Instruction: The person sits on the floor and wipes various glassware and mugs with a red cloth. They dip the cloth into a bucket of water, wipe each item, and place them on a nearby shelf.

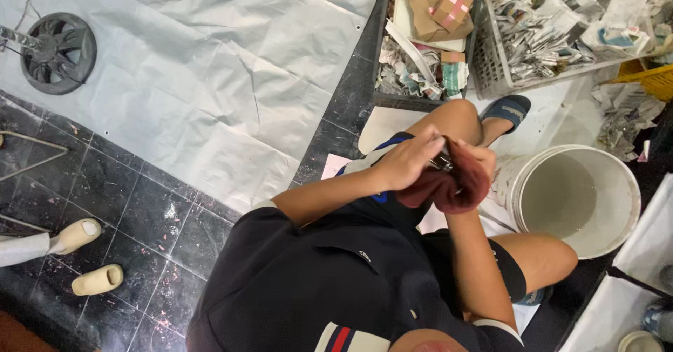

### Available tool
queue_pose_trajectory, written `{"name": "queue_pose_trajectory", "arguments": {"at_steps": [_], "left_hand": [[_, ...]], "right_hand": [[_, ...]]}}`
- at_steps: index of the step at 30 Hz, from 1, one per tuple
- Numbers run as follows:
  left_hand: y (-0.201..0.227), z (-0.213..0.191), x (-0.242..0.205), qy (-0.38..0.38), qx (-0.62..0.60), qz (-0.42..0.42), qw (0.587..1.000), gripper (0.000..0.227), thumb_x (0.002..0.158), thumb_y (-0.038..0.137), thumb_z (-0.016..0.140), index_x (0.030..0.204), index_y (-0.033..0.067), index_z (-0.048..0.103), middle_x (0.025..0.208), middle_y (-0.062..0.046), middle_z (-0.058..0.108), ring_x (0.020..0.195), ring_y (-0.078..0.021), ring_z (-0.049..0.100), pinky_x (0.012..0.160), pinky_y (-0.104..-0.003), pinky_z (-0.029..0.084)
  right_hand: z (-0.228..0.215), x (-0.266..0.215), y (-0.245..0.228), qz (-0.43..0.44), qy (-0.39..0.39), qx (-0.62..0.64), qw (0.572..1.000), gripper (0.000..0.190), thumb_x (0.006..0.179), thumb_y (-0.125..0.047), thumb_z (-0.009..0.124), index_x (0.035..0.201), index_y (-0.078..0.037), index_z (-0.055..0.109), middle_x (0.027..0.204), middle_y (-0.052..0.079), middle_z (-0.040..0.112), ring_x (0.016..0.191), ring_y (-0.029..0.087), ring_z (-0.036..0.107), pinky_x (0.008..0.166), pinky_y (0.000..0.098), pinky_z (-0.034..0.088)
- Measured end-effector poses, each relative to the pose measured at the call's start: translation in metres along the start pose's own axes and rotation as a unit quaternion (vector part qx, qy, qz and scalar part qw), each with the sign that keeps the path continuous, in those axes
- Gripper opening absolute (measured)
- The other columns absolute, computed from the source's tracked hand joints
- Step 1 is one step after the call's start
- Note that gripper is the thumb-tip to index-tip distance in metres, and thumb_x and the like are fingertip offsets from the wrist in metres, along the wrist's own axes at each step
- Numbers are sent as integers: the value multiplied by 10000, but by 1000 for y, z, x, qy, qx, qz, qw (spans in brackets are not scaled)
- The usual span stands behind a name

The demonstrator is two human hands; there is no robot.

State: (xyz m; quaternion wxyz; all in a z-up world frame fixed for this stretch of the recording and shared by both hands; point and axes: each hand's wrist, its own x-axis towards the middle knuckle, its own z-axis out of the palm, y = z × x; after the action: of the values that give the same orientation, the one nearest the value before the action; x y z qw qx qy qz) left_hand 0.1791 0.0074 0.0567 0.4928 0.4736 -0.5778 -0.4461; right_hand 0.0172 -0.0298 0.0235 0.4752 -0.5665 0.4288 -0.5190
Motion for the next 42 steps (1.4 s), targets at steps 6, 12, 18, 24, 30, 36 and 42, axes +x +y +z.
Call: {"name": "queue_pose_trajectory", "arguments": {"at_steps": [6, 12, 18, 24, 30, 36, 42], "left_hand": [[33, -10, 10, 41, 42, -33, 998, 328, 1068, 341, 507, 1200, 42, 484, 845, -160, 618, 783, -377, 650, 715, -434, 493], [54, -28, 10, 56, 153, 10, 987, 551, 894, 482, 671, 1224, 64, 527, 847, -136, 656, 800, -328, 685, 721, -425, 541], [56, -56, 5, 82, 227, 230, 943, 638, 858, 538, 730, 1240, 56, 559, 1075, -167, 668, 959, -358, 686, 841, -423, 578], [62, -58, -14, 83, 214, 201, 952, 637, 908, 586, 613, 1244, 47, 563, 1079, -171, 651, 928, -339, 694, 815, -415, 577], [69, -40, -34, 90, 131, 57, 986, 573, 967, 510, 547, 1289, 38, 513, 996, -140, 647, 879, -313, 688, 808, -374, 543], [43, -20, -27, -6, -280, -117, 953, 442, 1073, 395, 353, 1315, 48, 479, 1166, -78, 621, 1065, -153, 620, 974, -306, 482], [40, 7, -41, 13, -175, 7, 984, 353, 1108, 341, 463, 1281, 36, 506, 1166, -111, 623, 1128, -150, 582, 1046, -309, 463]], "right_hand": [[17, 2, -12, -219, 86, -7, 972, 228, 994, -116, 605, 1127, 69, 590, 1146, 170, 663, 1058, 245, 673, 998, 334, 549], [27, 1, -23, -203, 97, -11, 974, 253, 991, -140, 641, 1132, 62, 582, 1158, 174, 649, 1065, 266, 671, 988, 355, 550], [26, -5, -40, -265, 39, -81, 960, 283, 988, -164, 677, 1137, 55, 574, 1171, 179, 636, 1071, 287, 668, 978, 375, 552], [41, -27, -51, -341, 38, -170, 924, 318, 986, -187, 713, 1142, 48, 566, 1183, 183, 622, 1078, 309, 666, 969, 396, 553], [55, -28, -57, -439, 123, -273, 847, 356, 983, -211, 749, 1146, 41, 558, 1196, 188, 609, 1084, 330, 664, 959, 417, 555], [37, -28, -89, -416, -16, -141, 898, 434, 899, -284, 793, 1136, 7, 575, 1213, 213, 578, 1140, 382, 621, 1010, 461, 538], [9, -29, -88, -404, -45, -102, 908, 391, 911, -261, 765, 1099, 26, 576, 1226, 220, 617, 1154, 356, 669, 1010, 445, 573]]}}
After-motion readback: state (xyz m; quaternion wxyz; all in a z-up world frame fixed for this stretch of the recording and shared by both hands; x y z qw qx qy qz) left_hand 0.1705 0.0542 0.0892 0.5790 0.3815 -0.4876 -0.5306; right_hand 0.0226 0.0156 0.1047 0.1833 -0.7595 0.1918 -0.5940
